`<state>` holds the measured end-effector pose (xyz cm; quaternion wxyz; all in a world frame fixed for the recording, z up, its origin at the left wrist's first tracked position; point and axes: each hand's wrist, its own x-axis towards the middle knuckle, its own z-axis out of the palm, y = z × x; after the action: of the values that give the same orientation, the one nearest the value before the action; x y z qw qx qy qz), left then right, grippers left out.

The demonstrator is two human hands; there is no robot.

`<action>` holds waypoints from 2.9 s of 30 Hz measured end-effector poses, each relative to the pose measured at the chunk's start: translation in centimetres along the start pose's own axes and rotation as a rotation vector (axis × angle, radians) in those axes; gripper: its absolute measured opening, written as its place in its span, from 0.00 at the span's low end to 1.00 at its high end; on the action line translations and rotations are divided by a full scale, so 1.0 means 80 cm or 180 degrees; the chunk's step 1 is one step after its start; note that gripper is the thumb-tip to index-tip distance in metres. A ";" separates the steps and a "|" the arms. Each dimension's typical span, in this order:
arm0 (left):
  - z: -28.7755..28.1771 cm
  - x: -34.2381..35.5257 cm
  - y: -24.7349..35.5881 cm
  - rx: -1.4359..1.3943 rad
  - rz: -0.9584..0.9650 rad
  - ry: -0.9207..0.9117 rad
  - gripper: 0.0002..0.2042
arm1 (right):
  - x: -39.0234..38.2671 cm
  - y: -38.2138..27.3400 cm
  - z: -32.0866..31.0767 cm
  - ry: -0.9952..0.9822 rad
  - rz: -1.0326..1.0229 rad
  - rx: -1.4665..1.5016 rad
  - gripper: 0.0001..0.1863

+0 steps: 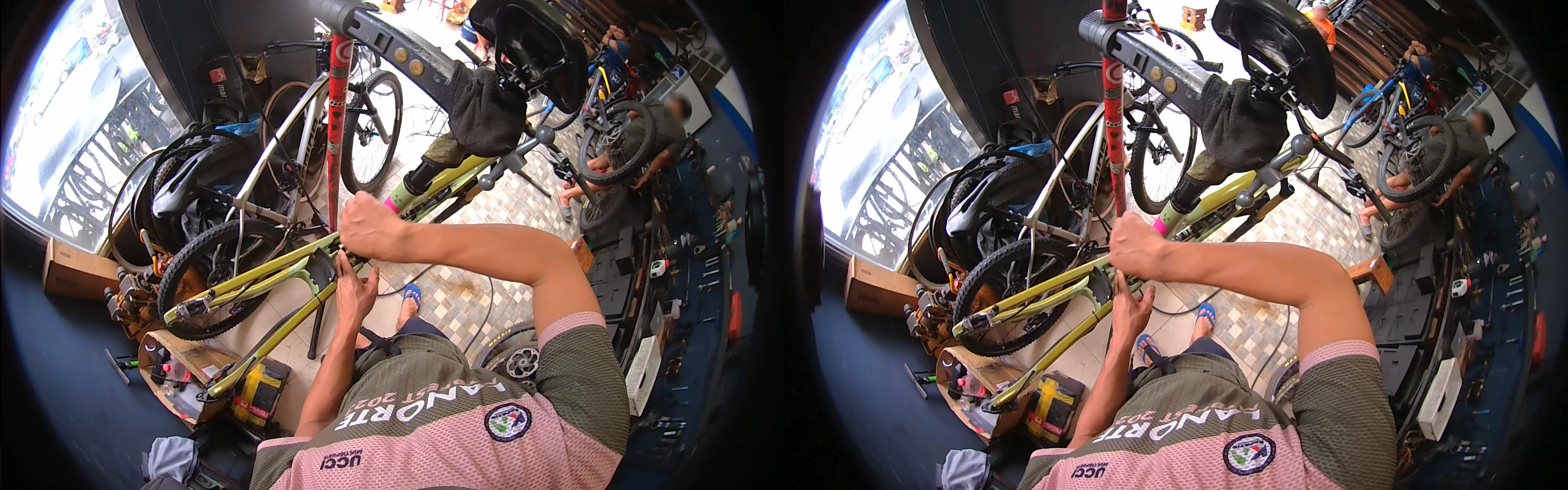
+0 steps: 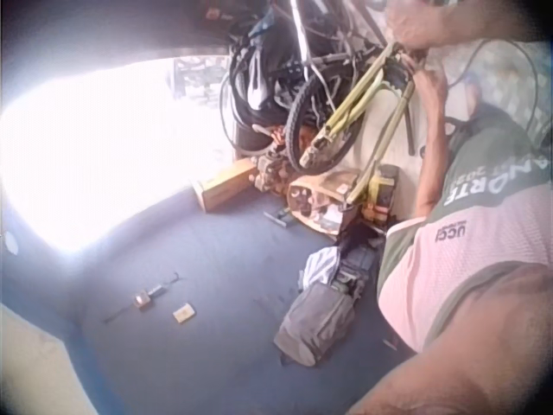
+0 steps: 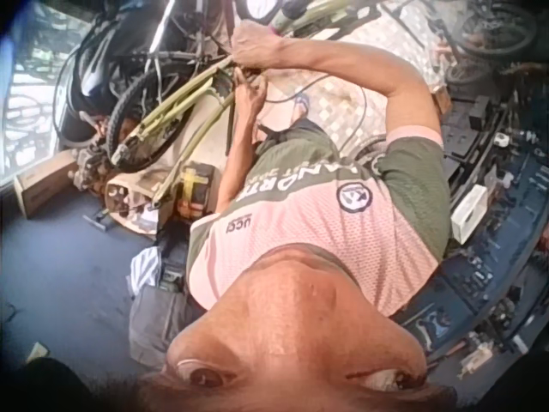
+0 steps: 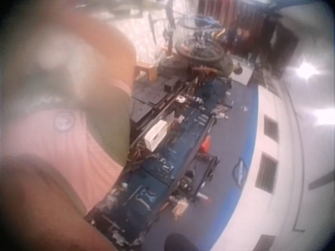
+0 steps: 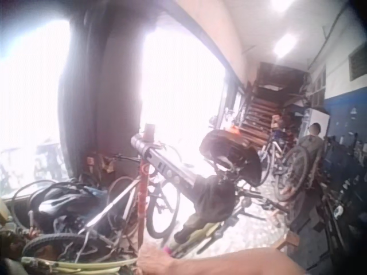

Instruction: The person works on a lime-green mountain bike mounted on a repair stand. They use a wrench to tighten bolts on the frame, then apply lubricant to the suspension stanchions and wipe them with a cloth. The person also uses a torque wrench on the frame and handles a bicycle wheel.

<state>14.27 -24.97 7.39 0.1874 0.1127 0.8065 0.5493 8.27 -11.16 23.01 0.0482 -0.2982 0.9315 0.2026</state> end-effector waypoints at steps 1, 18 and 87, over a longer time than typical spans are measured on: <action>0.003 0.006 -0.015 0.0284 0.0152 0.0053 0.46 | -0.006 0.008 0.008 0.0128 0.0037 -0.0051 0.10; -0.001 -0.001 -0.012 0.1915 0.0158 -0.0052 0.50 | -0.027 0.040 0.039 0.0844 -0.0030 -0.0423 0.10; -0.115 0.249 0.007 0.2053 0.2148 -0.3484 0.12 | 0.018 -0.137 -0.038 0.2776 0.4174 0.3114 0.18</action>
<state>-7.65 -24.79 7.35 0.3422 0.6648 0.6402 0.1765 13.51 -21.29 21.62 -0.3102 0.2921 0.8315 -0.3565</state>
